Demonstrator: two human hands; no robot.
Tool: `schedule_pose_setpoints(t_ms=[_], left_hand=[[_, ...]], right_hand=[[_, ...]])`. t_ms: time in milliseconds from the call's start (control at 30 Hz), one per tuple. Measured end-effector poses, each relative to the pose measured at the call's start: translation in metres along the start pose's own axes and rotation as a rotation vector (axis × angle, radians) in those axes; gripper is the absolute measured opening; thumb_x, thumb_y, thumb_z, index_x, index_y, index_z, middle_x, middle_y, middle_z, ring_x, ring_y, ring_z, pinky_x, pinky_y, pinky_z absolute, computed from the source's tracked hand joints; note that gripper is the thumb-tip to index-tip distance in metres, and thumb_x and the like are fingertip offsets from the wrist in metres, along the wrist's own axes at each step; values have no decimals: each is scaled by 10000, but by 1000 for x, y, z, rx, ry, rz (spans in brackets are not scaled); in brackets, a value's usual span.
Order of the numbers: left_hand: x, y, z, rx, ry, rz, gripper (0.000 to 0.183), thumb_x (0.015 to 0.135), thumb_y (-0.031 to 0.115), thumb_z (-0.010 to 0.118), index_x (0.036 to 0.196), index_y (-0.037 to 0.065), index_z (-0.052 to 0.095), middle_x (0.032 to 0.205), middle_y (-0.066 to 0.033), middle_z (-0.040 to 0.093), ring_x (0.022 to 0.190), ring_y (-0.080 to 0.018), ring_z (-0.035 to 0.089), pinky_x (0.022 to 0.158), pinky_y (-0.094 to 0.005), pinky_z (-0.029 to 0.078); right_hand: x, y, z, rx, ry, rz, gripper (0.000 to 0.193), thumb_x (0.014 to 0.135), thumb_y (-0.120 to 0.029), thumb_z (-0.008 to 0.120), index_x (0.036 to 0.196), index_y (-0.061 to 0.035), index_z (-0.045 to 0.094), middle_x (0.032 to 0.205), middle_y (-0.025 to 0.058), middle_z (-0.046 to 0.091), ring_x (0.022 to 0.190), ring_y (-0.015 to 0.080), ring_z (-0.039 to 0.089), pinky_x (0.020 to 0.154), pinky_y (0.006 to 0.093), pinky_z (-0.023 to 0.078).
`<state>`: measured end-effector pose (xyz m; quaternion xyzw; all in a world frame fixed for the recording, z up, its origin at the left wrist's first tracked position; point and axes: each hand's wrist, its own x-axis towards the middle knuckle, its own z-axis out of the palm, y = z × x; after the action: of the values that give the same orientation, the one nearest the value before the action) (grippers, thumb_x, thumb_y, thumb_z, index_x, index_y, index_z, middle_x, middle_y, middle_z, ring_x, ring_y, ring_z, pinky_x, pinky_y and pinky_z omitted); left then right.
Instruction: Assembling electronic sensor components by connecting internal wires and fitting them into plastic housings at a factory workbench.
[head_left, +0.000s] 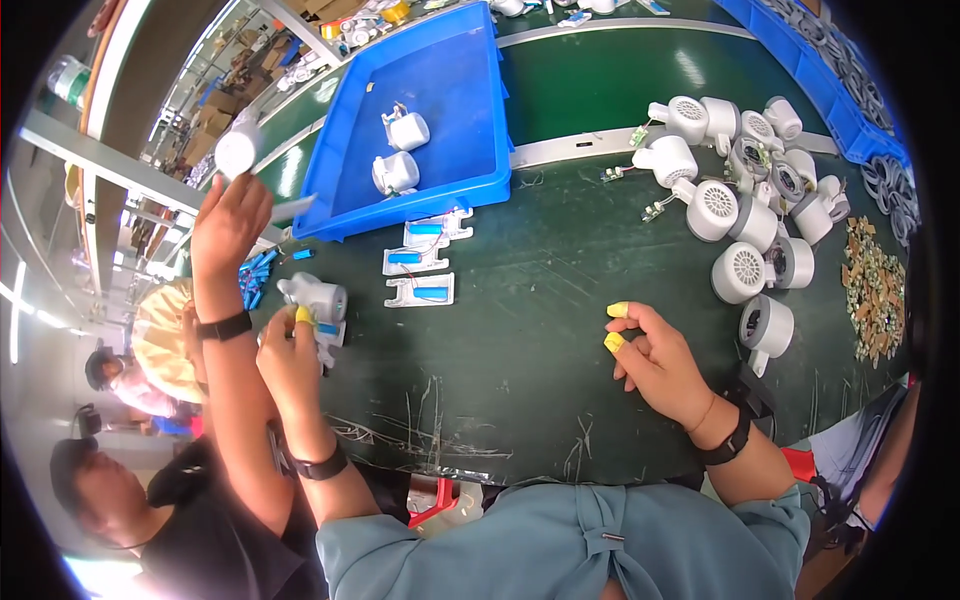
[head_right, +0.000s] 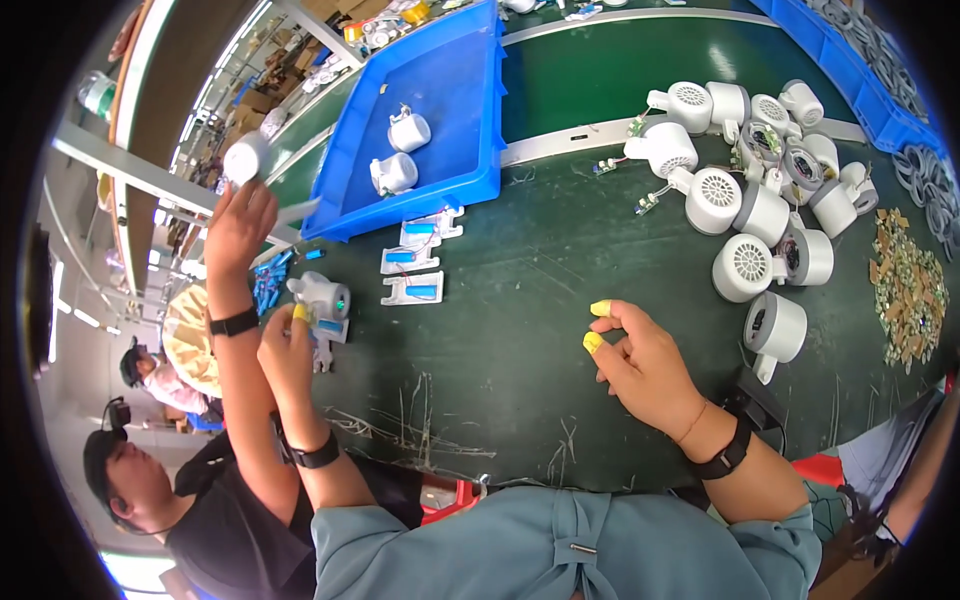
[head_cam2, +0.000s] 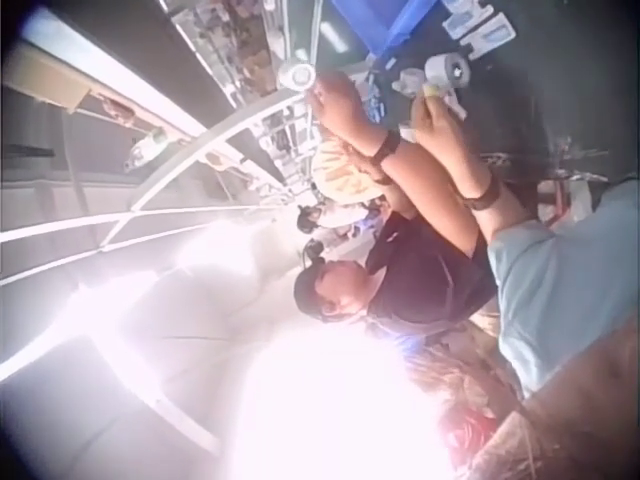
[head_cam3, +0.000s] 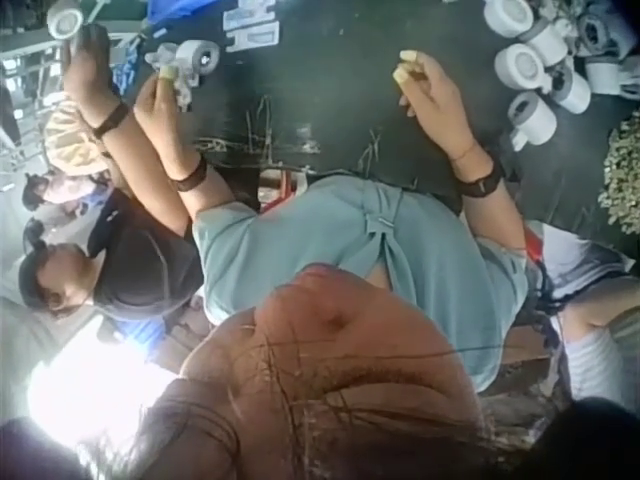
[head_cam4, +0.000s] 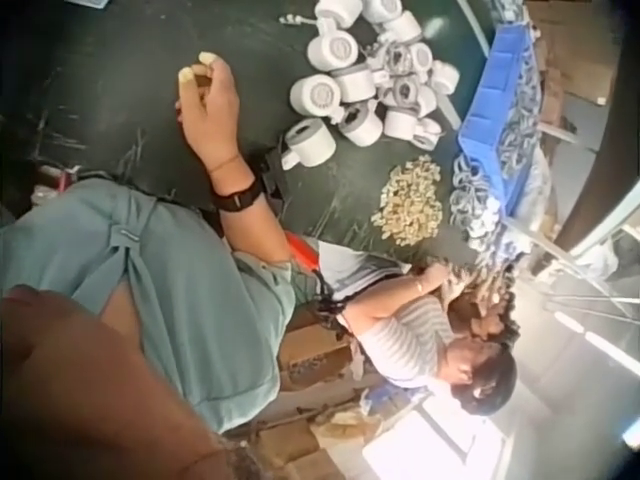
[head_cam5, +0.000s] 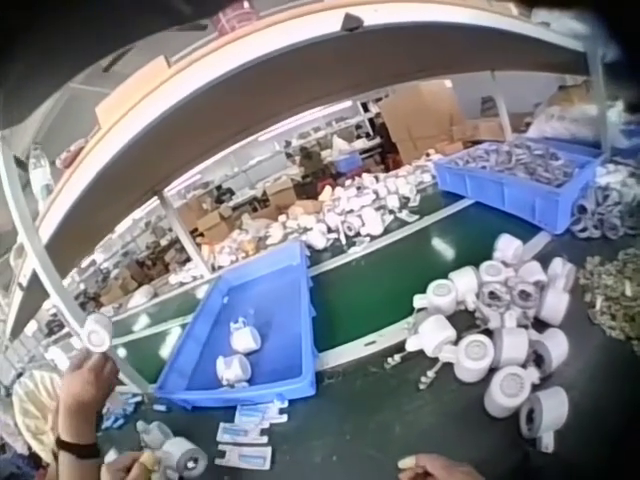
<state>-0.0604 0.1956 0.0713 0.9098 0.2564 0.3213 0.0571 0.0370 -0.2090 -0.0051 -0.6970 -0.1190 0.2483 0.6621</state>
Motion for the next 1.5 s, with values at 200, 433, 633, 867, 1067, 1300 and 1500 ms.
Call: schedule_pose_setpoints(t_ms=[200, 433, 633, 867, 1067, 1300, 1500], left_hand=[[-5, 41, 47, -133, -250, 189, 306, 842, 106, 680, 1122, -11, 645, 1045, -206, 652, 929, -312, 648, 764, -366, 529], [-63, 115, 59, -261, -548, 450, 340, 814, 135, 712, 1105, -11, 616, 1187, -206, 601, 1069, -398, 591, 904, -422, 486], [-83, 133, 53, -464, -594, 556, 285, 772, 53, 703, 1045, 2, 636, 1147, -170, 615, 1014, -361, 617, 870, -382, 500], [-79, 163, 68, -425, -522, 569, 275, 771, -1, 658, 1046, 8, 647, 1018, -161, 607, 888, -341, 622, 771, -389, 507], [-86, 170, 81, -461, -511, 546, 209, 779, -17, 620, 983, 16, 652, 986, -146, 604, 751, -298, 621, 674, -366, 507], [-82, 158, 73, -533, -602, 469, 209, 760, -44, 610, 960, -2, 654, 1037, -142, 611, 829, -309, 648, 718, -360, 532], [-85, 156, 79, -550, -595, 526, 233, 763, -63, 592, 986, -14, 638, 1045, -143, 607, 812, -299, 644, 709, -360, 530]], right_hand=[[0, 4, -2, 6, 3, 16, 350, 942, -55, 562, 1276, -2, 470, 1118, 81, 566, 672, 93, 605, 518, 223, 496], [1, 9, -2, -18, -4, 8, 358, 945, -61, 565, 1285, -6, 469, 1092, 77, 571, 675, 97, 611, 524, 226, 506], [3, 17, -4, -113, -31, -114, 359, 944, -68, 568, 1283, -6, 469, 1072, 82, 574, 677, 101, 619, 533, 228, 516], [3, 20, -4, -137, -20, -156, 366, 922, -72, 582, 1268, -7, 481, 1069, 84, 580, 683, 101, 623, 535, 241, 516], [-32, 11, 5, -439, 85, -354, 327, 893, -70, 610, 1203, -25, 516, 1005, 82, 608, 662, 122, 627, 538, 295, 503], [-118, -6, -23, -585, 413, -353, 280, 843, -62, 704, 1083, -29, 564, 777, 45, 575, 556, 126, 541, 507, 257, 440], [-126, 10, -50, -769, 828, 0, 350, 788, -79, 759, 1066, -25, 553, 811, 37, 523, 528, 104, 470, 488, 259, 397]])
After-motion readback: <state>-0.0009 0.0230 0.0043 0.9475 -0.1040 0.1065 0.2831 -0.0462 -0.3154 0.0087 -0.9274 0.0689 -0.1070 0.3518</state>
